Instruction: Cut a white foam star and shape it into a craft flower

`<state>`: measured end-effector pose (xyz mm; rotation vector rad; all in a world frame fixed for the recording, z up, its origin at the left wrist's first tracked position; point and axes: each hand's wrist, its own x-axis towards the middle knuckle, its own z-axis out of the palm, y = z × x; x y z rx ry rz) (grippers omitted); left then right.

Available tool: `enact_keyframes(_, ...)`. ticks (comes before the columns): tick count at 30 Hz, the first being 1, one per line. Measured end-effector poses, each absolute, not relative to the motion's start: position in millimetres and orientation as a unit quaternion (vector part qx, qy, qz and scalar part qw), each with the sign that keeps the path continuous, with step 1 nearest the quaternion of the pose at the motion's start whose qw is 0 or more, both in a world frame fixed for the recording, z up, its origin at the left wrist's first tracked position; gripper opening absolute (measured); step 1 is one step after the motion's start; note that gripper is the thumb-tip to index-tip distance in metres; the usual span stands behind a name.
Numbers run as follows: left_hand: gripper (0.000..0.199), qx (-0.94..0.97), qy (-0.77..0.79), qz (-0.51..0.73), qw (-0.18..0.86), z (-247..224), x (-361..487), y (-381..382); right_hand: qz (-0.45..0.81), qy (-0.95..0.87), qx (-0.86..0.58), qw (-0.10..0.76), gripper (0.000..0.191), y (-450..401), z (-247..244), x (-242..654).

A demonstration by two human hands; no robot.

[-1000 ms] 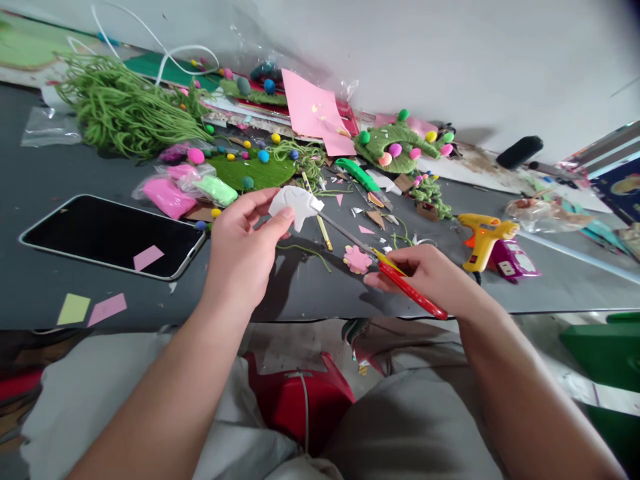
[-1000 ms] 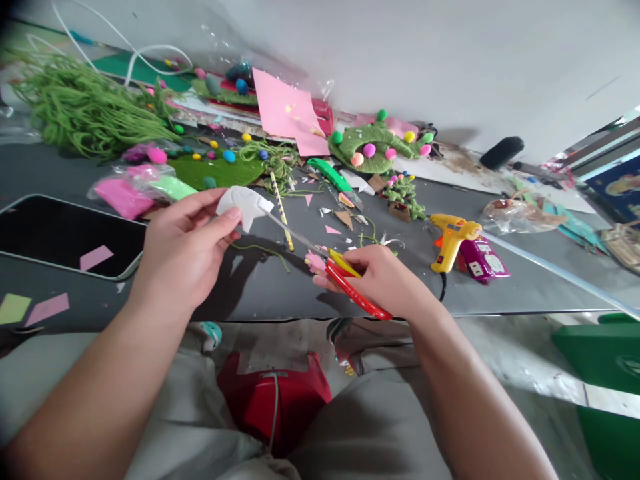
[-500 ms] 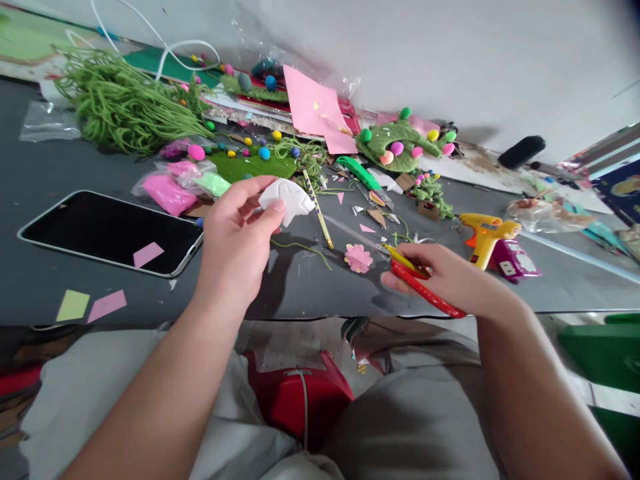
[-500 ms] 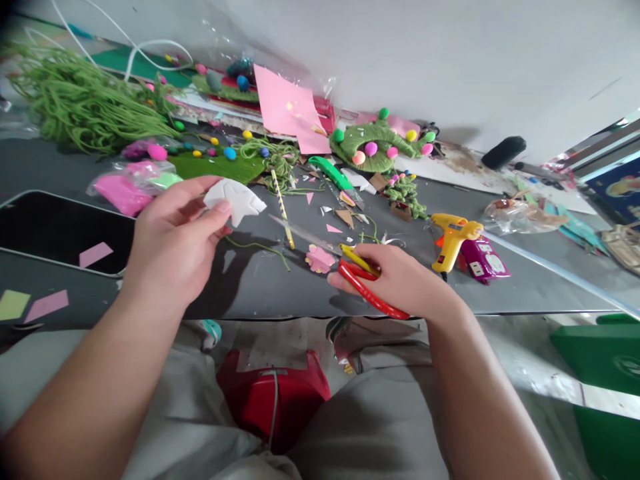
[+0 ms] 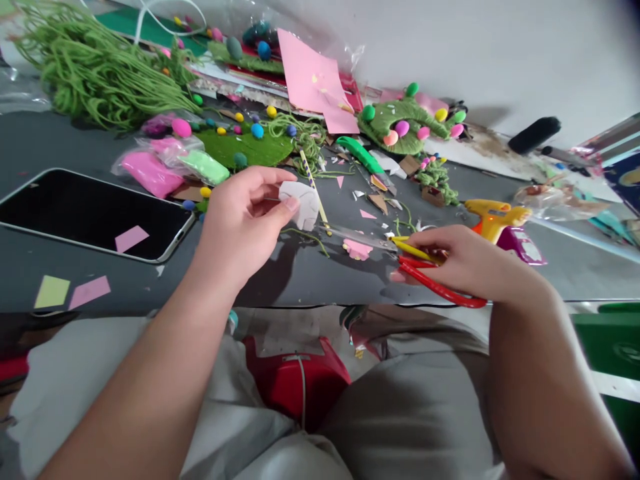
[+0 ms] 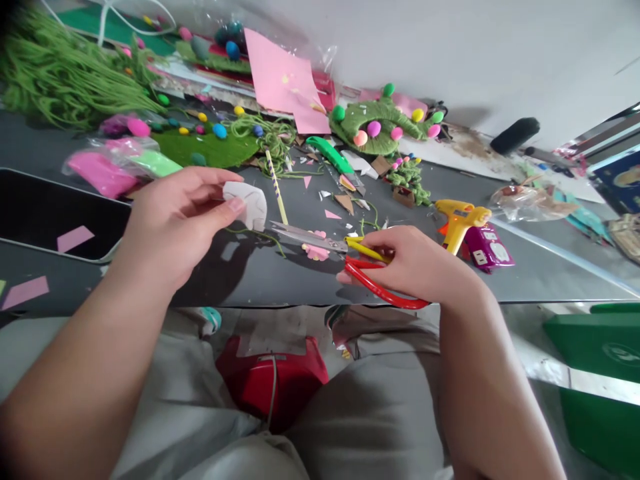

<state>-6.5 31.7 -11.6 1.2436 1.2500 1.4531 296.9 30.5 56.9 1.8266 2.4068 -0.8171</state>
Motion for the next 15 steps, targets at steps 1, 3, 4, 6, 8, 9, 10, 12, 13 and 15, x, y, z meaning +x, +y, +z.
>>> enact_keyframes(1, 0.024, 0.499, 0.498, 0.575, 0.416, -12.3, -6.6, 31.9, -0.27, 0.763, 0.586, 0.026, 0.045, 31.0, 57.8, 296.4)
enact_keyframes(3, 0.026, 0.506, 0.5, 0.566, 0.417, -12.8, -6.0, 31.5, -0.279, 0.755, 0.59, 0.054, 0.044, 32.1, 59.2, 295.1)
enact_keyframes(4, 0.027, 0.51, 0.502, 0.561, 0.417, -12.5, -5.3, 30.9, -0.279, 0.755, 0.59, 0.055, 0.044, 32.5, 59.6, 294.5)
enact_keyframes(6, 0.029, 0.515, 0.508, 0.552, 0.415, -10.8, -3.3, 29.2, -0.283, 0.757, 0.586, 0.057, 0.045, 32.9, 60.0, 293.1)
enact_keyframes(8, 0.031, 0.521, 0.516, 0.542, 0.411, -8.5, -1.3, 27.1, -0.292, 0.758, 0.581, 0.057, 0.047, 32.8, 60.1, 292.0)
enact_keyframes(9, 0.031, 0.524, 0.521, 0.538, 0.407, -7.4, -0.5, 26.1, -0.295, 0.758, 0.579, 0.056, 0.048, 32.7, 60.1, 291.7)
enact_keyframes(10, 0.032, 0.526, 0.525, 0.533, 0.403, -6.6, 0.1, 25.4, -0.298, 0.757, 0.579, 0.056, 0.05, 32.5, 59.9, 291.5)
enact_keyframes(12, 0.032, 0.529, 0.528, 0.53, 0.4, -6.1, 0.7, 24.8, -0.305, 0.756, 0.577, 0.053, 0.051, 32.3, 59.5, 291.6)
enact_keyframes(13, 0.031, 0.528, 0.525, 0.534, 0.4, -6.3, 0.9, 24.9, -0.308, 0.756, 0.576, 0.05, 0.051, 32.2, 59.1, 291.8)
enact_keyframes(15, 0.03, 0.523, 0.515, 0.548, 0.4, -7.2, 1.2, 25.4, -0.312, 0.759, 0.57, 0.041, 0.052, 32.2, 58.3, 292.3)
